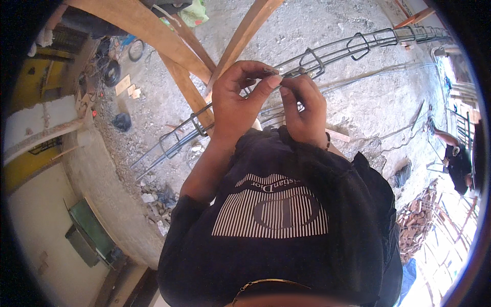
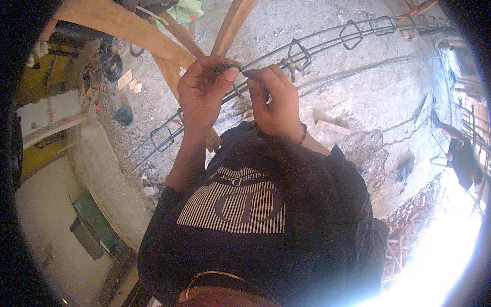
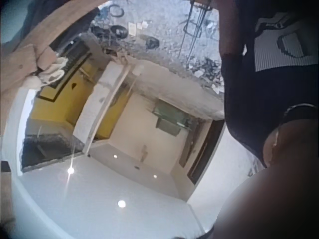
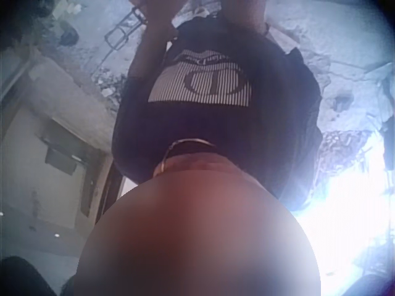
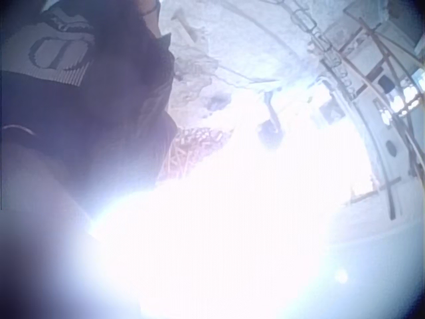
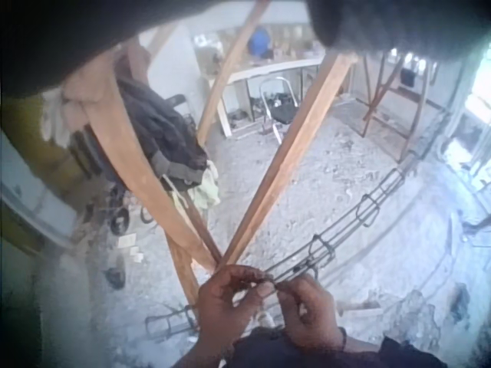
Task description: The person assembles a rebar cage by tying metal rods together with wire using pliers. They repeatedly wrap wire around intersections and twist it to secure the structure. The cage is built incrementally and remains on a wooden support frame.
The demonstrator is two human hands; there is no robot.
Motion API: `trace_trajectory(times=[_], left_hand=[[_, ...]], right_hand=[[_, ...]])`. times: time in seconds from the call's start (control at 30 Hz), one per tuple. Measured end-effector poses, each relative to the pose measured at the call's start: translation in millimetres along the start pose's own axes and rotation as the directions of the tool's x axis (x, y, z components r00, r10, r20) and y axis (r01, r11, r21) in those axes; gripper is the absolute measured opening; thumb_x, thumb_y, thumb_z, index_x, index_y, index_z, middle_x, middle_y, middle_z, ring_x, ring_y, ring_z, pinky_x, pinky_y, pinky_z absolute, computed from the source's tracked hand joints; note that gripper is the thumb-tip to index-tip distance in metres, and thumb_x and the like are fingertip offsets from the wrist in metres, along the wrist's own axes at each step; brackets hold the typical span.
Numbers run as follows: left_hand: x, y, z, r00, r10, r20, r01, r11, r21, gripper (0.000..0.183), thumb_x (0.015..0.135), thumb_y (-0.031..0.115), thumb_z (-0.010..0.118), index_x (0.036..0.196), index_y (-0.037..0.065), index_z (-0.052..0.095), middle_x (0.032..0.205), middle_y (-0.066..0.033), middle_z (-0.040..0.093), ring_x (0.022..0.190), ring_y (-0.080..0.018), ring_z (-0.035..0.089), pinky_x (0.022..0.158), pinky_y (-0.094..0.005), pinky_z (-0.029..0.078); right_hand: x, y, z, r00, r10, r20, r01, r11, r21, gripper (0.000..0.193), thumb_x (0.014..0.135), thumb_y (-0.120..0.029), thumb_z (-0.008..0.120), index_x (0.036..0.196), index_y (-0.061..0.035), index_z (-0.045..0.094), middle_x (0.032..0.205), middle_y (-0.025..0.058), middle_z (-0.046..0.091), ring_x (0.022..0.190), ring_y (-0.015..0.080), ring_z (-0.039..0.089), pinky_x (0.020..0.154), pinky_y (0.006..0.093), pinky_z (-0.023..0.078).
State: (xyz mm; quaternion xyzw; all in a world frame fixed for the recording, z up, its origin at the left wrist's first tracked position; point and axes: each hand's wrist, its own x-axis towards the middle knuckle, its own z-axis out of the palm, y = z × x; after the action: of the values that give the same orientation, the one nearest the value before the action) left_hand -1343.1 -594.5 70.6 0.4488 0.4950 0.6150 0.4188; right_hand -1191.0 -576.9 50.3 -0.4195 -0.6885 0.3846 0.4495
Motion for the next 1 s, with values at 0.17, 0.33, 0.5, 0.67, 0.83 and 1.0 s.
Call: trace_trajectory(times=[0.17, 0.33, 0.5, 0.67, 0.83, 1.0], left_hand=[[2, 3, 9, 0.997, 0.070, -0.036, -0.067, 0.994, 0.080, 0.015, 0.088, 0.006, 0.075, 0.098, 0.000, 0.067, 0.095, -0.0067, 0.072, 0.089, -0.0130, 0.069, 0.082, -0.0265, 0.055], [6, 0, 12, 0.987, 0.160, -0.030, -0.149, 0.962, 0.227, 0.014, 0.087, 0.006, 0.074, 0.097, 0.000, 0.067, 0.092, -0.0088, 0.073, 0.087, -0.0145, 0.070, 0.080, -0.0274, 0.054], [17, -6, 0, 0.927, 0.374, 0.039, -0.355, 0.836, 0.419, 0.012, 0.086, 0.005, 0.075, 0.094, 0.002, 0.066, 0.088, -0.0090, 0.072, 0.082, -0.0172, 0.069, 0.076, -0.0302, 0.053], [25, -12, -9, 0.946, 0.313, 0.084, -0.324, 0.915, 0.241, 0.015, 0.084, 0.005, 0.076, 0.093, 0.003, 0.065, 0.089, -0.0077, 0.070, 0.082, -0.0166, 0.067, 0.075, -0.0298, 0.052], [29, -14, -8, 0.961, 0.270, 0.067, -0.278, 0.932, 0.231, 0.016, 0.084, 0.005, 0.076, 0.096, 0.002, 0.065, 0.089, -0.0072, 0.069, 0.082, -0.0158, 0.066, 0.075, -0.0292, 0.052], [36, -5, -21, 0.954, 0.192, 0.230, -0.241, 0.949, 0.205, 0.014, 0.085, 0.005, 0.074, 0.098, 0.002, 0.068, 0.090, -0.0069, 0.069, 0.082, -0.0155, 0.067, 0.077, -0.0288, 0.053]], right_hand=[[8, 0, -7, 0.996, -0.076, -0.037, 0.074, 0.995, -0.070, 0.011, 0.091, -0.001, 0.059, 0.100, -0.0021, 0.066, 0.083, 0.0155, 0.059, 0.073, 0.0328, 0.060, 0.065, 0.0396, 0.048], [18, 3, -23, 0.992, -0.117, -0.035, 0.114, 0.990, -0.088, 0.010, 0.092, -0.002, 0.060, 0.099, -0.0021, 0.067, 0.083, 0.0159, 0.060, 0.076, 0.0343, 0.060, 0.067, 0.0401, 0.048], [24, -4, -36, 0.984, -0.034, 0.177, 0.019, 0.996, 0.088, 0.011, 0.093, -0.007, 0.062, 0.100, -0.0021, 0.069, 0.084, 0.0126, 0.063, 0.076, 0.0285, 0.061, 0.068, 0.0378, 0.049], [29, -16, -54, 0.805, 0.393, 0.444, -0.546, 0.783, 0.298, 0.014, 0.095, -0.014, 0.064, 0.102, -0.0037, 0.070, 0.077, 0.0010, 0.059, 0.066, 0.0126, 0.055, 0.058, 0.0280, 0.043], [29, -11, -52, 0.851, 0.385, 0.358, -0.512, 0.760, 0.401, 0.016, 0.096, -0.020, 0.064, 0.102, -0.0063, 0.070, 0.070, -0.0036, 0.054, 0.055, 0.0050, 0.045, 0.049, 0.0214, 0.034], [28, -2, -46, 0.633, 0.373, 0.678, -0.770, 0.396, 0.501, 0.021, 0.097, -0.021, 0.063, 0.110, -0.0058, 0.065, 0.073, -0.0032, 0.054, 0.062, 0.0076, 0.049, 0.056, 0.0228, 0.039]])
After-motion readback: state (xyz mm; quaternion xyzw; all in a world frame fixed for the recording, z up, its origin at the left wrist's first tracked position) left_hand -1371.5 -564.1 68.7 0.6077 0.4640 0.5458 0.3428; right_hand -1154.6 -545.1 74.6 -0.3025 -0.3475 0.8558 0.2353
